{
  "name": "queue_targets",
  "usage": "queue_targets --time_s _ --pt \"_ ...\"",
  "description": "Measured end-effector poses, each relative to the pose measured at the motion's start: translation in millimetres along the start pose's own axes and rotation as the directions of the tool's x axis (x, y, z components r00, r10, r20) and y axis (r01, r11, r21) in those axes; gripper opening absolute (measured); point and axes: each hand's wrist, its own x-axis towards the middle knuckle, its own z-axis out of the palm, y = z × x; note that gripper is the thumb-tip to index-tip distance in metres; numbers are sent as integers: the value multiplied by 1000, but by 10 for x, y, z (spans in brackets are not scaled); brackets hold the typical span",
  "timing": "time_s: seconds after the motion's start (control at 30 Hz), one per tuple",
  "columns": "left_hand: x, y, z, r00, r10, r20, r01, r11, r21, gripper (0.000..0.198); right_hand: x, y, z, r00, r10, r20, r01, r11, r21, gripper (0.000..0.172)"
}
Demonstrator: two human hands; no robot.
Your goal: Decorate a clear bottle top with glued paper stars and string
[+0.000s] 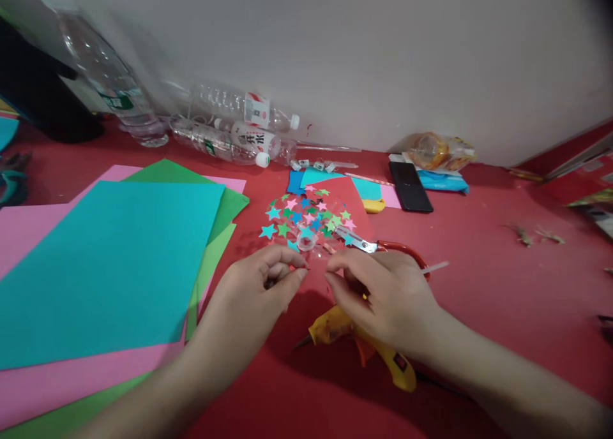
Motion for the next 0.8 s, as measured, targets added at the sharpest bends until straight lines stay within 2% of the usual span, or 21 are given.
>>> queue_targets --time_s 0.23,0.5,0.67,0.8 --pt "30 -40 10 999 5 37 -3 999 -45 18 -5 32 -6 998 43 36 -41 998 -41 13" --pt "19 -25 78 998 36 51 -33 998 -60 15 -138 82 14 993 80 83 -70 990 -122 19" --pt "-61 60 78 999 52 -4 -52 999 -8 15 -183 101 10 999 44 28 -39 986 -159 21" --pt "-92 58 93 989 142 -43 -138 987 82 15 -187 109 13 1000 -2 -1 2 981 -195 19"
